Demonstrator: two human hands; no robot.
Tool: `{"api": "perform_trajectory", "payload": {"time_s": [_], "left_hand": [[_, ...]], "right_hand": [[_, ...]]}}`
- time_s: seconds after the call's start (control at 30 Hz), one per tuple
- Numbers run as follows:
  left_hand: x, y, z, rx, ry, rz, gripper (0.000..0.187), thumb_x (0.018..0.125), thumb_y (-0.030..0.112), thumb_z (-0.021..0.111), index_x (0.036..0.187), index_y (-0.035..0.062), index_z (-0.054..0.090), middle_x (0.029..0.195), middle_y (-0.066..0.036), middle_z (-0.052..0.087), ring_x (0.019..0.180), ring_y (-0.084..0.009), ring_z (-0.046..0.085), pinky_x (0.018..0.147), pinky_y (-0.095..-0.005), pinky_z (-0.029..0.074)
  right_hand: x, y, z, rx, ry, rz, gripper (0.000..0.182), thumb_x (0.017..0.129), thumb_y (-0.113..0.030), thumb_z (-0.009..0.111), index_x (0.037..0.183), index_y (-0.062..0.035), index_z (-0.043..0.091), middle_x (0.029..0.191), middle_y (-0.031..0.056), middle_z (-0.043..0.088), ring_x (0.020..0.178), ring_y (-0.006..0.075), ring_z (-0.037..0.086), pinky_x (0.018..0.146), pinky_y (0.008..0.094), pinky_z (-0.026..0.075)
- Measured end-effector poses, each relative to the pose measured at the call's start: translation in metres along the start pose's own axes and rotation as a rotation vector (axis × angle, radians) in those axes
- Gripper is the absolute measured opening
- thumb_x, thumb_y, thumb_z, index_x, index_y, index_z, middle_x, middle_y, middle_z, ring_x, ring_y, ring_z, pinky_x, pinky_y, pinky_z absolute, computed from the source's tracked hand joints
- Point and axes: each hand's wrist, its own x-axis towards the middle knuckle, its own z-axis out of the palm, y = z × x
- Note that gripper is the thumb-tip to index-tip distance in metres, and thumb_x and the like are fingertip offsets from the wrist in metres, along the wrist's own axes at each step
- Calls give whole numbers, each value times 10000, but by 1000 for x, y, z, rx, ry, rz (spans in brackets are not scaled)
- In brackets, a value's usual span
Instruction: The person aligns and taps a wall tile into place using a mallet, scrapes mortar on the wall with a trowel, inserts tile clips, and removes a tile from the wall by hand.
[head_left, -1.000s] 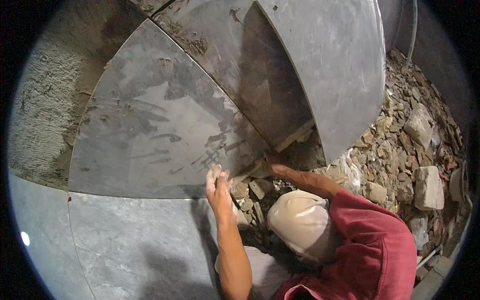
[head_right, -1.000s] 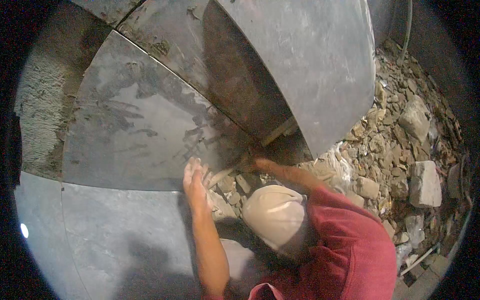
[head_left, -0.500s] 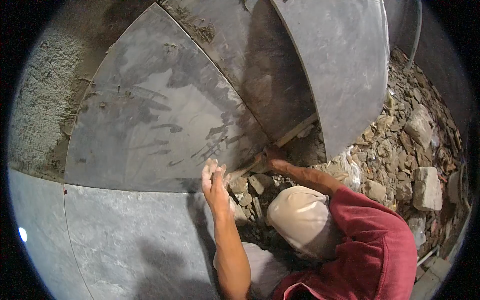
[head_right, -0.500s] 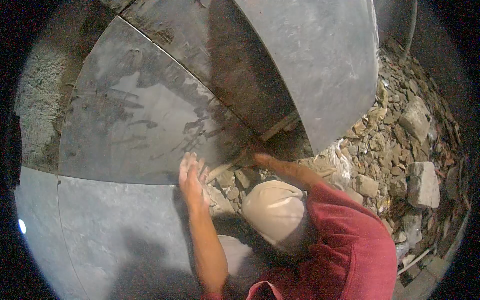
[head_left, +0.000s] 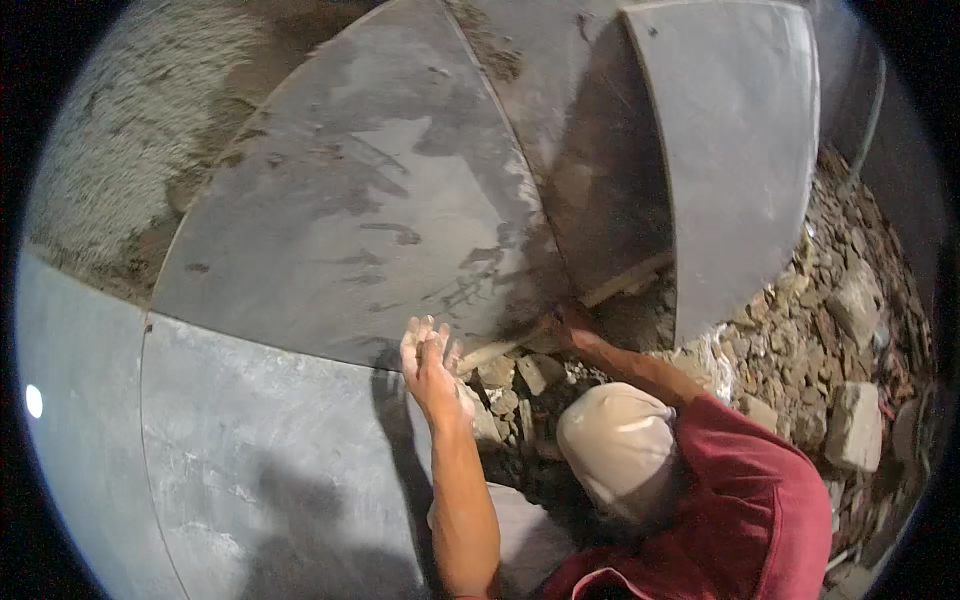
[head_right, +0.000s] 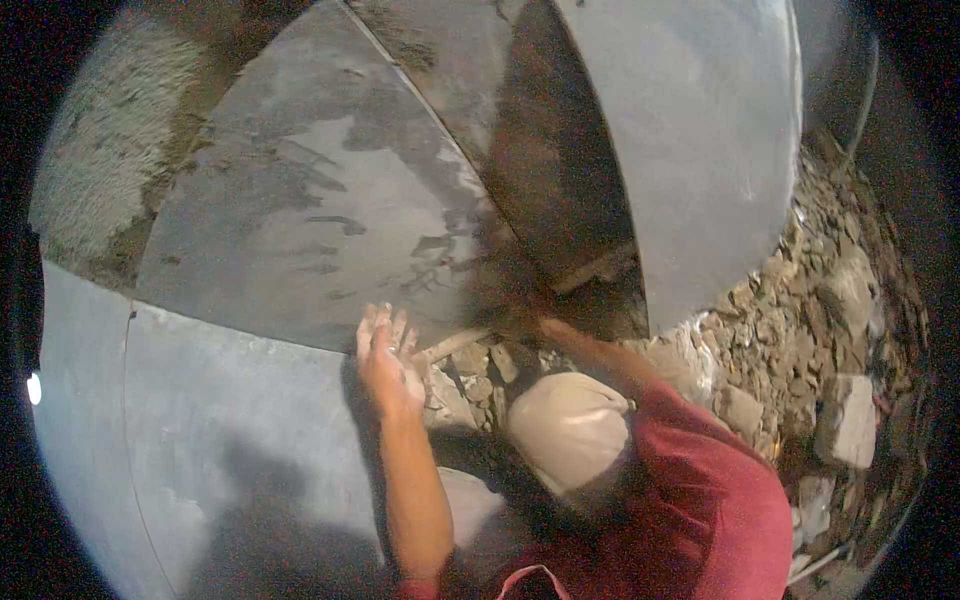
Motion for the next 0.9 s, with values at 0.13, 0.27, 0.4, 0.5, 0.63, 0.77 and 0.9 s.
{"api": "perform_trajectory", "payload": {"time_s": [0.13,0.27,0.4,0.5,0.63,0.77,0.9], "left_hand": [[6,2,-4,-40,33,-15,495,930,151,455,1379,30,285,1390,-168,378,1265,-321,393,1020,-436,335],[7,1,-2,-104,32,-57,485,936,144,449,1381,46,285,1398,-167,366,1272,-323,384,1021,-431,340],[12,-5,-8,-168,59,-41,502,908,160,503,1365,69,316,1360,-146,415,1258,-318,395,1011,-430,342],[21,-12,-15,-206,87,-6,505,895,180,534,1347,73,336,1333,-142,442,1250,-313,400,1008,-431,343],[22,-13,-22,-249,121,-1,499,890,185,540,1331,59,345,1337,-145,429,1247,-299,404,997,-413,363],[21,-7,-23,-289,134,-28,545,884,175,538,1359,39,307,1329,-146,430,1250,-287,402,989,-395,374],[25,-5,-30,-351,169,35,558,881,179,560,1353,6,317,1322,-152,439,1219,-290,433,997,-384,373]], "right_hand": [[6,1,-3,-18,11,10,524,865,-441,506,1138,5,545,1148,212,553,989,353,548,876,454,410],[19,16,1,32,9,81,529,863,-447,509,1136,5,547,1148,212,553,988,354,549,876,456,410],[-18,-25,-25,-208,-16,-233,511,861,-426,512,1127,9,552,1163,215,546,1005,356,547,891,450,409],[-41,-29,-37,-21,-57,-570,468,836,-362,544,1108,19,555,1160,230,544,1014,365,543,863,441,425],[-44,15,-42,-285,-173,-647,398,789,-298,592,1023,23,590,969,228,589,870,375,575,729,445,468],[-47,44,-36,-280,-182,-225,333,798,-273,623,978,7,609,823,209,616,716,370,579,639,430,483],[-81,80,-39,-471,-298,-218,312,808,-247,619,995,3,603,877,203,609,766,363,574,673,426,481]]}}
